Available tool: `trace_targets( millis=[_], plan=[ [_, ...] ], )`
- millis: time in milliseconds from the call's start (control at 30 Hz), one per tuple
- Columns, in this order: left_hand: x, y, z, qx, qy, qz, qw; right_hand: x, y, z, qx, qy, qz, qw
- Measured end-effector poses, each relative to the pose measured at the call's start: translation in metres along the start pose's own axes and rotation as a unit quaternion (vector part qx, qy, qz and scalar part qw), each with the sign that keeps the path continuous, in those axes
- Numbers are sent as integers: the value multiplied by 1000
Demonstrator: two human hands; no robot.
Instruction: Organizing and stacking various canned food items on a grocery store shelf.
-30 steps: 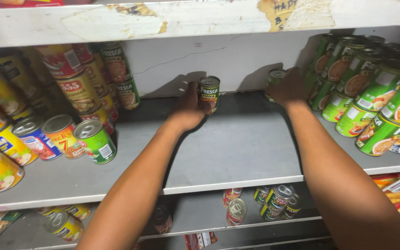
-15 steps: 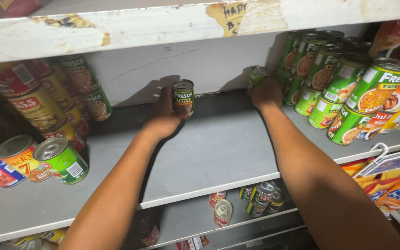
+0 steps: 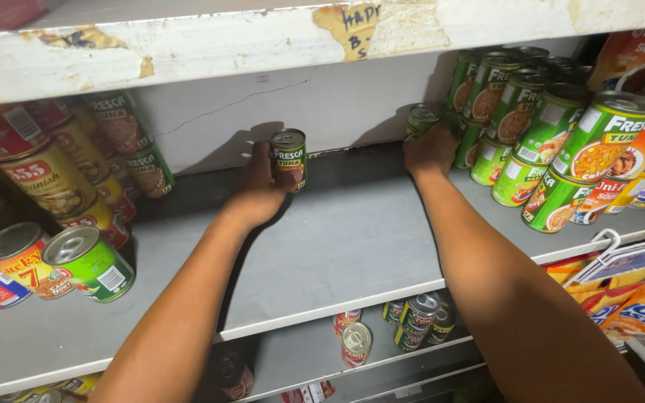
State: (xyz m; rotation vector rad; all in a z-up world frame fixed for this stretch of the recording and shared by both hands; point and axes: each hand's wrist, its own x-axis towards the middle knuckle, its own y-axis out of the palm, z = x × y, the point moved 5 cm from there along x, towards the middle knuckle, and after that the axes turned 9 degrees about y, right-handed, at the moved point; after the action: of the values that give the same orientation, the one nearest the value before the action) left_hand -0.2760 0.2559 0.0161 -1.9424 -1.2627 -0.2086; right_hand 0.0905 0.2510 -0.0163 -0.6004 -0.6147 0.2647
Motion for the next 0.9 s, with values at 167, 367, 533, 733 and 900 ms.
trace_targets(
  millis=[167, 367, 533, 733, 900],
  plan=[
    [1, 0, -5, -12, -14, 6, 1000, 5, 22, -11, -10, 4, -31, 999],
    [4, 0, -1, -6, -16, 4, 1000, -45, -51, 53, -142, -100, -121, 977],
    [3, 2, -3, 9, 15, -5, 1000, -73, -74, 74, 47, -126, 6, 991],
    [0, 0, -9, 18, -22, 7, 1000, -61, -37, 54, -72, -72, 146, 984],
    [-1, 1, -6, 10, -3, 4, 1000, -57, -33, 46, -63, -84, 132, 986]
  ],
)
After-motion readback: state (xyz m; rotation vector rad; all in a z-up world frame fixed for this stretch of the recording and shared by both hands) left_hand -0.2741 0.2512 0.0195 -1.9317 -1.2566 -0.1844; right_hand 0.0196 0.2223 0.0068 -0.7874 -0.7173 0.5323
